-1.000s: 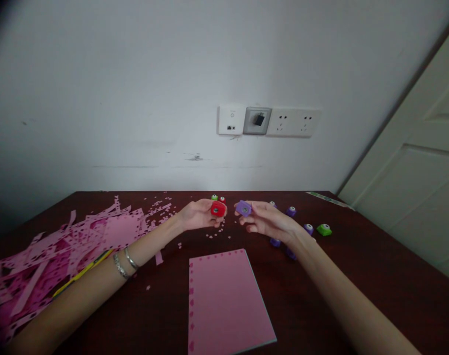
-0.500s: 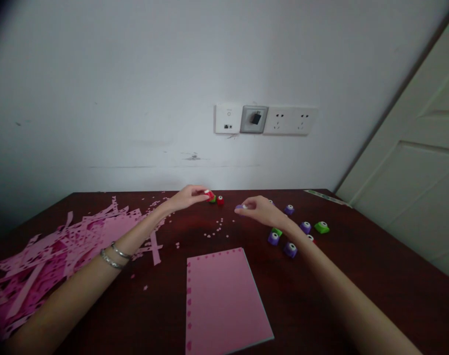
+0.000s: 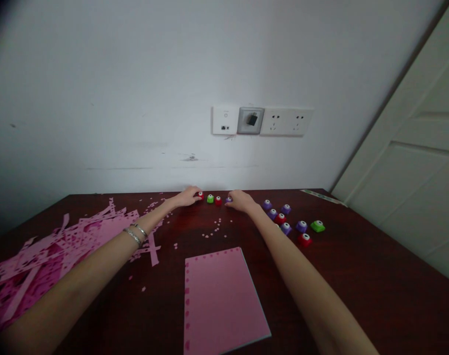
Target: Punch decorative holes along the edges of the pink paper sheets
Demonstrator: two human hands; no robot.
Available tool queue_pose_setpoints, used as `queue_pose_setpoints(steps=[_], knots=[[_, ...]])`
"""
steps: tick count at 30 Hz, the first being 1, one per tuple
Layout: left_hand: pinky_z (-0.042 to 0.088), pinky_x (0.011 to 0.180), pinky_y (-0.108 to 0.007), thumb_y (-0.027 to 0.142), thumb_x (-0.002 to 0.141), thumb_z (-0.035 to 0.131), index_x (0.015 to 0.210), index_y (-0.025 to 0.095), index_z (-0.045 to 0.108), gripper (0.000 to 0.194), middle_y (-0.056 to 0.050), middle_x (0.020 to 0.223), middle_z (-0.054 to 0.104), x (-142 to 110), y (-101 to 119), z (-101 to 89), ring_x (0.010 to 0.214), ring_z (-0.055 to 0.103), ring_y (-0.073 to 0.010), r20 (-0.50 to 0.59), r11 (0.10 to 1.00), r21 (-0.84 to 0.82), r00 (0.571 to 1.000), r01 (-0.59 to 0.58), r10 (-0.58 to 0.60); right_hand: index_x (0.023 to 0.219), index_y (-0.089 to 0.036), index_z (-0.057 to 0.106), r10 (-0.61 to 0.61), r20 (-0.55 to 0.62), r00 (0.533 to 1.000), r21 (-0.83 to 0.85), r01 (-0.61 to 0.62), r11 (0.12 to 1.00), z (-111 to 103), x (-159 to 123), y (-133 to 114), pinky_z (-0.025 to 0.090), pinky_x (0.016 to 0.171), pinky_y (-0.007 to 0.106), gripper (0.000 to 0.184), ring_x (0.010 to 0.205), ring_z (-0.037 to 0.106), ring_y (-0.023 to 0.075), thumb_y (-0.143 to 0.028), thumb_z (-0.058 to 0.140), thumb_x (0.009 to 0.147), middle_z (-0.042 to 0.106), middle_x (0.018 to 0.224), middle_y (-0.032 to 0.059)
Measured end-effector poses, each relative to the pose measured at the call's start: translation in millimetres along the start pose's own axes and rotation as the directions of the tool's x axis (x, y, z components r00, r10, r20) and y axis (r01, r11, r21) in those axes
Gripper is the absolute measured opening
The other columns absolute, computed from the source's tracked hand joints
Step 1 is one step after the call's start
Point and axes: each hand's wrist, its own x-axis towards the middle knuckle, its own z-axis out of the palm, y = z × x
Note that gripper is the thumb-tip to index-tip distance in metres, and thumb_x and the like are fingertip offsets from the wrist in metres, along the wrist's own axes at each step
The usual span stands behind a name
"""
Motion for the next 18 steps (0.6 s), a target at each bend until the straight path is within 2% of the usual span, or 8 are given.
queue_pose_setpoints(steps=[4, 6, 7, 9, 11, 13, 15, 18], knots=[[0.037, 0.091, -0.032, 0.020, 0.075, 0.055, 0.112, 0.010, 0.055, 0.038, -0.013, 0.114, 0.059, -5, 4, -9.0, 0.102, 0.053, -0.0225, -0.031, 1.000, 0.021, 0.999, -0.019, 0.020, 0.113, -0.014, 0.055, -0.034, -0.038, 0.999, 0.072, 0.036, 0.997, -8, -12, 12, 0.043, 0.077, 0.027, 0.046, 0.092, 0.058, 0.0219, -0.043, 0.059, 0.077, 0.063, 0.104, 0.0131], [0.039, 0.090, -0.030, 0.014, 0.074, 0.052, 0.115, 0.009, 0.054, 0.041, -0.013, 0.114, 0.058, -4, 13, -15.7, 0.100, 0.054, -0.0206, -0.100, 1.000, 0.013, 0.995, -0.016, 0.017, 0.109, -0.014, 0.056, 0.015, -0.082, 0.997, 0.096, -0.007, 0.995, -21, -27, 28, 0.043, 0.073, 0.027, 0.044, 0.085, 0.059, 0.0206, -0.046, 0.056, 0.078, 0.064, 0.098, 0.0118], [0.039, 0.090, -0.030, 0.011, 0.074, 0.050, 0.113, 0.009, 0.056, 0.039, -0.012, 0.112, 0.059, -2, 21, -18.5, 0.098, 0.055, -0.0196, -0.156, 1.000, 0.003, 0.988, -0.013, 0.014, 0.102, -0.015, 0.059, 0.049, -0.104, 0.993, 0.085, -0.040, 0.996, -28, -37, 38, 0.043, 0.072, 0.027, 0.038, 0.083, 0.060, 0.0202, -0.044, 0.055, 0.078, 0.065, 0.095, 0.0110], [0.041, 0.088, -0.030, 0.008, 0.074, 0.047, 0.104, 0.010, 0.061, 0.034, -0.010, 0.105, 0.062, 6, 44, -20.7, 0.093, 0.057, -0.0181, -0.275, 0.999, -0.029, 0.961, -0.018, 0.009, 0.091, -0.017, 0.063, 0.122, -0.077, 0.990, 0.060, -0.118, 0.991, -43, -58, 58, 0.043, 0.067, 0.026, 0.028, 0.078, 0.060, 0.0198, -0.040, 0.055, 0.078, 0.066, 0.088, 0.0091], [0.043, 0.086, -0.030, 0.008, 0.075, 0.045, 0.102, 0.012, 0.062, 0.032, -0.009, 0.100, 0.064, 18, 75, -16.0, 0.090, 0.058, -0.0168, -0.321, 0.995, -0.082, 0.947, -0.047, 0.018, 0.086, -0.018, 0.064, 0.197, -0.046, 0.979, 0.016, -0.197, 0.980, -52, -80, 73, 0.043, 0.065, 0.027, 0.025, 0.077, 0.061, 0.0206, -0.040, 0.056, 0.075, 0.067, 0.086, 0.0078], [0.043, 0.085, -0.028, 0.013, 0.076, 0.048, 0.103, 0.012, 0.061, 0.029, -0.008, 0.101, 0.064, 34, 112, -3.0, 0.089, 0.058, -0.0162, -0.248, 0.985, -0.128, 0.965, -0.116, 0.081, 0.085, -0.020, 0.065, 0.271, -0.038, 0.962, -0.041, -0.272, 0.961, -54, -98, 80, 0.042, 0.062, 0.029, 0.028, 0.080, 0.061, 0.0233, -0.044, 0.058, 0.072, 0.067, 0.088, 0.0077], [0.043, 0.084, -0.027, 0.018, 0.077, 0.052, 0.102, 0.012, 0.061, 0.028, -0.008, 0.100, 0.064, 49, 149, 16.7, 0.091, 0.058, -0.0165, -0.066, 0.977, -0.155, 0.989, -0.145, 0.136, 0.085, -0.021, 0.065, 0.329, -0.021, 0.944, -0.100, -0.330, 0.939, -51, -109, 81, 0.041, 0.059, 0.029, 0.032, 0.081, 0.062, 0.0257, -0.048, 0.057, 0.070, 0.067, 0.089, 0.0084], [0.044, 0.081, -0.028, 0.031, 0.075, 0.059, 0.097, 0.014, 0.062, 0.028, -0.008, 0.101, 0.064, 68, 193, 49.4, 0.094, 0.058, -0.0194, 0.009, 0.975, -0.158, 0.987, -0.157, 0.160, 0.085, -0.020, 0.065, 0.363, 0.006, 0.932, -0.161, -0.358, 0.920, -41, -115, 77, 0.041, 0.058, 0.029, 0.032, 0.083, 0.062, 0.0267, -0.047, 0.056, 0.070, 0.067, 0.091, 0.0102]])
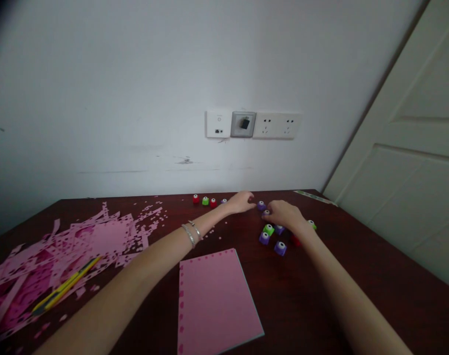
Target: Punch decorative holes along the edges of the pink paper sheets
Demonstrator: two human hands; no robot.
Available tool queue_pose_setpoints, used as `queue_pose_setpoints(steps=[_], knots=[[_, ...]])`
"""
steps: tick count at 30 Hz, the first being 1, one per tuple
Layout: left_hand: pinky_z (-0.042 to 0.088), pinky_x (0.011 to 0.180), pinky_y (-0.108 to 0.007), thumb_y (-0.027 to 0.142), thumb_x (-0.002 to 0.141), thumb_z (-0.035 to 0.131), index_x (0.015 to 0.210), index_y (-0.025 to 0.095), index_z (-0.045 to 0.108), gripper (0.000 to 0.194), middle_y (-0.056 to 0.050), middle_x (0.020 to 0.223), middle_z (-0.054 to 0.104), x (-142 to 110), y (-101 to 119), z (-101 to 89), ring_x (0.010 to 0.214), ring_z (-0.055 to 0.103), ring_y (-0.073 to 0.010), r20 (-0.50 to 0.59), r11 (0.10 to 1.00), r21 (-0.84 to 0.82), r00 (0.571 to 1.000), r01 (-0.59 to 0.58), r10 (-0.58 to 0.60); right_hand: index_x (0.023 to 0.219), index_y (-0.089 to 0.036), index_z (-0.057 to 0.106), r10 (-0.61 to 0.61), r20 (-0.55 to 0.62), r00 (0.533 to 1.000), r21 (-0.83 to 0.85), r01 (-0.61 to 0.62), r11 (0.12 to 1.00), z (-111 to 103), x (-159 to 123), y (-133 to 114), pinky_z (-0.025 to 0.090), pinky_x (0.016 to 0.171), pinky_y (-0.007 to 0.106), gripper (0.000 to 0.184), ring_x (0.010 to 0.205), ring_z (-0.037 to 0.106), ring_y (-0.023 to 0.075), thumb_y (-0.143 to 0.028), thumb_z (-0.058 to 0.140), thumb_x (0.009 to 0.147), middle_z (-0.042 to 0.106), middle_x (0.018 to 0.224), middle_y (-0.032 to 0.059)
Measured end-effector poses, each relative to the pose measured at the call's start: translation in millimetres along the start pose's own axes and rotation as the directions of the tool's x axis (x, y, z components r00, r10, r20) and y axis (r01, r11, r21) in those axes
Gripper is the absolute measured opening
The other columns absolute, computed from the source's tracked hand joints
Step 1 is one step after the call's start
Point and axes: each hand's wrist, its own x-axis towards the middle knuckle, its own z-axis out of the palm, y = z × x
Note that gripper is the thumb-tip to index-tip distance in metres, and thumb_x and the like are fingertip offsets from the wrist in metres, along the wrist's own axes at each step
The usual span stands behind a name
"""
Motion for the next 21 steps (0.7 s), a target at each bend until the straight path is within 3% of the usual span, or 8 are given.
queue_pose_setpoints(steps=[3, 7, 11, 14, 16, 18, 20, 21], knots=[[0.044, 0.081, -0.033, 0.041, 0.072, 0.063, 0.093, 0.016, 0.061, 0.033, -0.012, 0.106, 0.062, 17, 16, 27.2, 0.100, 0.056, -0.0250, 0.024, 0.996, 0.012, 0.996, 0.091, -0.091, 0.086, -0.018, 0.064, 0.010, 0.009, 1.000, -0.027, -0.010, 1.000, 9, 2, -1, 0.041, 0.058, 0.029, 0.030, 0.085, 0.062, 0.0269, -0.042, 0.055, 0.071, 0.066, 0.093, 0.0120], [0.043, 0.082, -0.036, 0.034, 0.070, 0.065, 0.092, 0.016, 0.061, 0.029, -0.015, 0.111, 0.059, 27, 18, 42.9, 0.106, 0.052, -0.0285, 0.004, 0.986, -0.024, 0.987, 0.164, -0.164, 0.087, -0.018, 0.064, 0.012, 0.000, 1.000, 0.023, -0.012, 1.000, 18, 6, 3, 0.041, 0.059, 0.029, 0.029, 0.085, 0.062, 0.0265, -0.041, 0.053, 0.072, 0.067, 0.091, 0.0111], [0.044, 0.080, -0.034, 0.025, 0.069, 0.065, 0.089, 0.013, 0.063, 0.023, -0.014, 0.102, 0.062, 28, 13, 43.0, 0.098, 0.056, -0.0253, -0.008, 0.971, -0.137, 0.980, 0.196, -0.199, 0.085, -0.019, 0.065, -0.004, -0.022, 1.000, 0.142, 0.007, 0.990, 21, 9, 11, 0.041, 0.060, 0.028, 0.029, 0.082, 0.061, 0.0253, -0.043, 0.055, 0.072, 0.067, 0.087, 0.0097], [0.045, 0.074, -0.028, 0.033, 0.077, 0.058, 0.091, 0.013, 0.064, 0.025, -0.008, 0.090, 0.065, 17, 2, 29.1, 0.085, 0.059, -0.0177, 0.012, 0.938, -0.296, 0.983, 0.181, -0.185, 0.083, -0.017, 0.066, -0.047, -0.039, 0.998, 0.328, 0.057, 0.943, 14, 7, 21, 0.042, 0.063, 0.029, 0.032, 0.077, 0.060, 0.0233, -0.044, 0.060, 0.069, 0.067, 0.083, 0.0093], [0.046, 0.072, -0.026, 0.035, 0.080, 0.055, 0.096, 0.013, 0.062, 0.028, -0.007, 0.089, 0.064, 2, -8, 11.7, 0.079, 0.059, -0.0139, 0.096, 0.797, -0.584, 0.988, 0.154, -0.121, 0.086, -0.016, 0.066, -0.089, -0.034, 0.995, 0.536, 0.094, 0.839, 6, 3, 27, 0.043, 0.063, 0.028, 0.037, 0.073, 0.059, 0.0212, -0.048, 0.061, 0.069, 0.067, 0.081, 0.0087], [0.045, 0.074, -0.027, 0.030, 0.077, 0.059, 0.095, 0.013, 0.062, 0.025, -0.009, 0.091, 0.063, -19, -18, -9.3, 0.077, 0.058, -0.0122, 0.209, 0.475, -0.861, 0.978, 0.180, 0.009, 0.094, -0.016, 0.065, -0.123, -0.028, 0.992, 0.754, 0.102, 0.649, -3, -4, 28, 0.043, 0.060, 0.028, 0.044, 0.071, 0.059, 0.0197, -0.053, 0.058, 0.070, 0.066, 0.085, 0.0091], [0.045, 0.076, -0.028, 0.028, 0.077, 0.059, 0.094, 0.013, 0.061, 0.023, -0.010, 0.094, 0.062, -44, -26, -29.6, 0.078, 0.058, -0.0120, 0.249, 0.251, -0.941, 0.966, 0.225, 0.065, 0.102, -0.017, 0.061, -0.147, -0.054, 0.988, 0.888, 0.114, 0.445, -11, -11, 24, 0.045, 0.062, 0.028, 0.050, 0.078, 0.059, 0.0203, -0.058, 0.053, 0.073, 0.065, 0.096, 0.0118], [0.045, 0.077, -0.028, 0.027, 0.078, 0.059, 0.094, 0.013, 0.061, 0.021, -0.010, 0.095, 0.062, -56, -28, -38.3, 0.079, 0.057, -0.0121, 0.260, 0.205, -0.948, 0.964, 0.243, 0.059, 0.104, -0.017, 0.060, -0.148, -0.071, 0.986, 0.918, 0.123, 0.377, -14, -14, 20, 0.046, 0.065, 0.029, 0.053, 0.083, 0.059, 0.0211, -0.060, 0.048, 0.075, 0.063, 0.103, 0.0134]])
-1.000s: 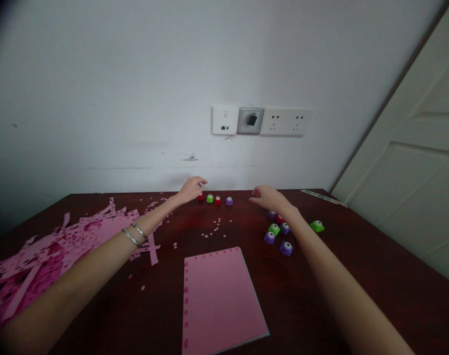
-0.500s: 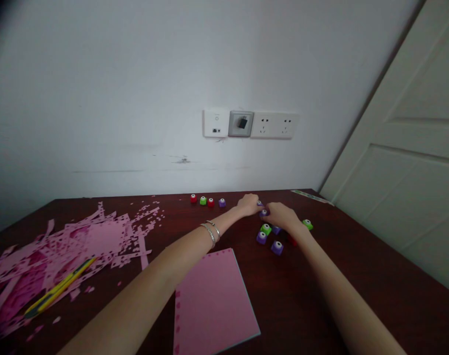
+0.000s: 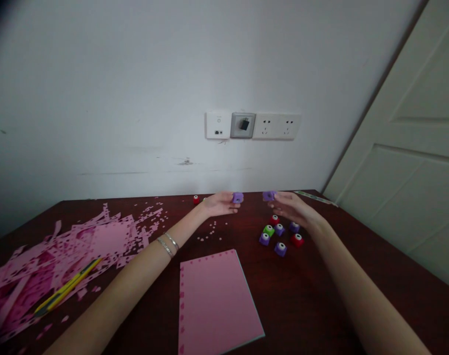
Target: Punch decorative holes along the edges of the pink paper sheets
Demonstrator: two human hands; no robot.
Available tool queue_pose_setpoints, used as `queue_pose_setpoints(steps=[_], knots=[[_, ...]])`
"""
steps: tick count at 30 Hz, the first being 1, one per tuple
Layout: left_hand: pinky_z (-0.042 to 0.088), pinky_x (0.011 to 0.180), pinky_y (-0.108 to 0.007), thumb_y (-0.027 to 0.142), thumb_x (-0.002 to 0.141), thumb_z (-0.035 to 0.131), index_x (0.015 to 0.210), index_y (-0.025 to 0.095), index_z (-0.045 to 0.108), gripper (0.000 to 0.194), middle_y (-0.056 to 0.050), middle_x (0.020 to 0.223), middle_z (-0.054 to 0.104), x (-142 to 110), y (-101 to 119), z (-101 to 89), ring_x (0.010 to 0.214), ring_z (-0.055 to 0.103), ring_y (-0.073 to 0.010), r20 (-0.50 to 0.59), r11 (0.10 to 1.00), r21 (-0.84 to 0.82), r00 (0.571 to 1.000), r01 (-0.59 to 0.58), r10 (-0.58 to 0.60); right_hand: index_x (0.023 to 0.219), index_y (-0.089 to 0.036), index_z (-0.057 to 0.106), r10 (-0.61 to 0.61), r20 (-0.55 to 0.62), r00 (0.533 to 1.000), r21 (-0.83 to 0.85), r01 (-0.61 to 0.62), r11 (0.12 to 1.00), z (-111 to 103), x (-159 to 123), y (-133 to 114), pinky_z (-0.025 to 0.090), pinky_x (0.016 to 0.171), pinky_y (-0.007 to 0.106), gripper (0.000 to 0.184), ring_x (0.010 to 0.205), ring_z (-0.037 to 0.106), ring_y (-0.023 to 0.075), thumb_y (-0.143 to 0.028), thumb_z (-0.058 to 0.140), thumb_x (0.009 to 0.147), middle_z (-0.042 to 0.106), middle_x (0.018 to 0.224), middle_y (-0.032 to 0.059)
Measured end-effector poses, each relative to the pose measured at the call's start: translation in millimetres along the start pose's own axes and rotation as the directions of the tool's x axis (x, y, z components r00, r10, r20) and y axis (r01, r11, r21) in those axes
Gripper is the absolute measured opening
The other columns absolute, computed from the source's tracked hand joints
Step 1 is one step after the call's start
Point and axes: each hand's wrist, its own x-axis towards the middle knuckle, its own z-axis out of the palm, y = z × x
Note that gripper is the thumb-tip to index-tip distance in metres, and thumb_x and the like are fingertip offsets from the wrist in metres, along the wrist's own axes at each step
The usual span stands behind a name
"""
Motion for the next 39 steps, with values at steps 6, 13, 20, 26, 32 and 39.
queue_pose_setpoints(steps=[6, 13, 20, 26, 32, 39], knots=[[0.046, 0.073, -0.027, 0.025, 0.083, 0.047, 0.091, 0.014, 0.062, 0.020, -0.010, 0.089, 0.062, -47, 12, 3.8, 0.073, 0.053, -0.0115, 0.000, 0.993, 0.045, 0.994, 0.109, -0.109, 0.112, -0.018, 0.053, -0.065, 0.020, 0.998, -0.075, 0.066, 0.995, 26, -2, -13, 0.047, 0.066, 0.031, 0.059, 0.094, 0.056, 0.0225, -0.055, 0.014, 0.087, 0.054, 0.120, 0.0169], [0.047, 0.070, -0.028, 0.023, 0.078, 0.051, 0.096, 0.014, 0.064, 0.024, -0.009, 0.087, 0.064, -64, 26, 5.3, 0.073, 0.055, -0.0132, 0.009, 0.962, 0.266, 0.998, 0.058, -0.063, 0.099, -0.018, 0.057, -0.107, 0.096, 0.990, 0.056, 0.102, 0.993, 43, -4, -24, 0.044, 0.059, 0.027, 0.050, 0.083, 0.056, 0.0197, -0.055, 0.027, 0.085, 0.059, 0.106, 0.0151], [0.040, 0.061, -0.025, 0.034, 0.070, 0.061, 0.093, 0.014, 0.067, 0.031, -0.005, 0.080, 0.065, -93, 66, -69.6, 0.067, 0.054, -0.0128, -0.300, 0.577, 0.811, 0.916, 0.098, 0.266, 0.088, -0.014, 0.065, 0.002, -0.006, 1.000, -0.280, -0.003, 0.960, 68, 27, -38, 0.039, 0.053, 0.023, 0.042, 0.066, 0.054, 0.0151, -0.052, 0.059, 0.071, 0.064, 0.077, 0.0063], [0.038, 0.059, -0.024, 0.030, 0.067, 0.063, 0.075, 0.013, 0.066, 0.019, -0.002, 0.067, 0.063, -90, 37, -125.0, 0.066, 0.055, -0.0143, -0.590, 0.237, 0.807, 0.735, 0.541, 0.334, 0.084, -0.013, 0.067, -0.087, -0.005, 0.996, -0.703, 0.059, 0.709, 95, 92, -9, 0.040, 0.065, 0.025, 0.028, 0.074, 0.058, 0.0183, -0.038, 0.060, 0.073, 0.066, 0.080, 0.0063], [0.039, 0.062, -0.025, 0.030, 0.071, 0.061, 0.078, 0.013, 0.063, 0.020, -0.006, 0.075, 0.064, -81, 11, -138.5, 0.072, 0.057, -0.0170, -0.653, 0.196, 0.754, 0.682, 0.627, 0.329, 0.091, -0.011, 0.066, -0.043, 0.050, 0.998, -0.769, 0.066, 0.636, 110, 122, 7, 0.041, 0.072, 0.025, 0.022, 0.082, 0.059, 0.0189, -0.026, 0.059, 0.075, 0.067, 0.090, 0.0107], [0.042, 0.071, -0.028, 0.022, 0.064, 0.066, 0.094, 0.011, 0.057, 0.033, -0.014, 0.096, 0.062, -80, 32, -112.1, 0.089, 0.058, -0.0243, -0.633, 0.090, 0.760, 0.699, 0.644, 0.333, 0.107, -0.011, 0.059, -0.116, 0.068, 0.991, -0.777, 0.126, 0.617, 76, 108, 4, 0.041, 0.082, 0.027, 0.038, 0.096, 0.056, 0.0210, -0.031, 0.060, 0.075, 0.062, 0.108, 0.0136]])
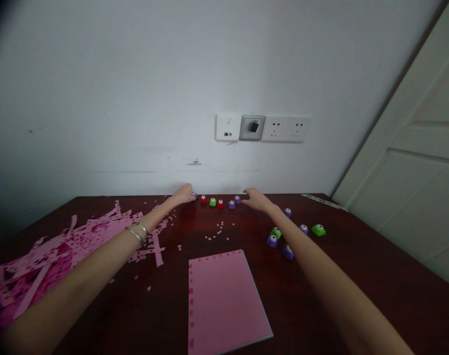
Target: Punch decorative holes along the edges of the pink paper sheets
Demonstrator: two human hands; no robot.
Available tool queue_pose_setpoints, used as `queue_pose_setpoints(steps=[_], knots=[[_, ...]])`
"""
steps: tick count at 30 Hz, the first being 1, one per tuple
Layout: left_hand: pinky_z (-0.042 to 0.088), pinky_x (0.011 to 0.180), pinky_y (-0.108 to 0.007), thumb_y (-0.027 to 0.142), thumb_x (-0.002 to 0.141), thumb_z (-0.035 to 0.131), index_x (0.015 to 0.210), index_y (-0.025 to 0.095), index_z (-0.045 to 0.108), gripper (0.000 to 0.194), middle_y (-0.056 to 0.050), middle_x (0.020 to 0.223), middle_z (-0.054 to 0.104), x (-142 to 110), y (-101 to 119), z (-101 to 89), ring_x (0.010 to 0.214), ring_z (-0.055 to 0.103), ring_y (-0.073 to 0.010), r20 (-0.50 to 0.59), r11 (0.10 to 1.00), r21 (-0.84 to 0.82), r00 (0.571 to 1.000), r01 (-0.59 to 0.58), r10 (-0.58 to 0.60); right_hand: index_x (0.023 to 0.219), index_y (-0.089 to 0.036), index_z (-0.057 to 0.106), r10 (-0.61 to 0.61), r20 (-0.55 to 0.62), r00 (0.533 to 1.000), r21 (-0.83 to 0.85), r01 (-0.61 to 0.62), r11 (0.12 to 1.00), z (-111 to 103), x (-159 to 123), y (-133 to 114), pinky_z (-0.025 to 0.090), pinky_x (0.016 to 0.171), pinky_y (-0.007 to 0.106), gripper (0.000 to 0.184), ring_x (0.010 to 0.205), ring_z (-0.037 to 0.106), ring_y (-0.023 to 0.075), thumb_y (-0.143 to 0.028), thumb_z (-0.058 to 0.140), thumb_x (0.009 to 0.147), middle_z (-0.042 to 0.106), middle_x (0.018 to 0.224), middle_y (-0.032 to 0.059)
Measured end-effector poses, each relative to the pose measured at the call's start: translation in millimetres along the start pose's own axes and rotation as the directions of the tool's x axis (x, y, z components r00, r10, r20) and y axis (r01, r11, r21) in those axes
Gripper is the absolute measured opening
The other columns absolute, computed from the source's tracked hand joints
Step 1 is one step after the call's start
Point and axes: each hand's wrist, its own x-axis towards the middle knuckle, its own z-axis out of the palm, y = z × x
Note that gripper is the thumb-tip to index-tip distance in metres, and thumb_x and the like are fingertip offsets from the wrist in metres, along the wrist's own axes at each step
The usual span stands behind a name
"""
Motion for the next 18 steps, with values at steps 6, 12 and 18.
queue_pose_setpoints(steps=[6, 12, 18], knots=[[0.043, 0.075, -0.031, 0.029, 0.078, 0.052, 0.099, 0.014, 0.056, 0.026, -0.013, 0.101, 0.061, -31, 85, -8.3, 0.093, 0.056, -0.0239, -0.002, 0.946, -0.052, 0.948, -0.318, 0.319, 0.089, -0.015, 0.066, 0.127, 0.247, 0.961, -0.035, -0.122, 0.992, -52, -55, 49, 0.047, 0.062, 0.028, 0.023, 0.070, 0.062, 0.0198, -0.029, 0.059, 0.071, 0.068, 0.084, 0.0081], [0.045, 0.065, -0.031, 0.065, 0.064, 0.057, 0.098, 0.018, 0.058, 0.058, -0.010, 0.094, 0.064, -87, 180, 34.9, 0.084, 0.060, -0.0246, 0.283, 0.801, -0.259, 0.750, -0.540, 0.597, 0.094, -0.019, 0.067, 0.237, 0.347, 0.907, -0.140, -0.199, 0.970, -51, -89, 54, 0.047, 0.054, 0.028, 0.033, 0.066, 0.063, 0.0205, -0.028, 0.064, 0.062, 0.068, 0.085, 0.0074], [0.048, 0.065, -0.041, 0.062, 0.069, 0.054, 0.102, 0.012, 0.056, 0.060, -0.020, 0.102, 0.060, -108, 209, 72.5, 0.089, 0.060, -0.0339, 0.213, 0.802, -0.185, 0.774, -0.567, 0.596, 0.089, -0.016, 0.066, 0.241, 0.280, 0.929, -0.126, -0.214, 0.969, -34, -86, 57, 0.045, 0.048, 0.026, 0.027, 0.055, 0.062, 0.0179, -0.021, 0.062, 0.063, 0.068, 0.080, 0.0095]])
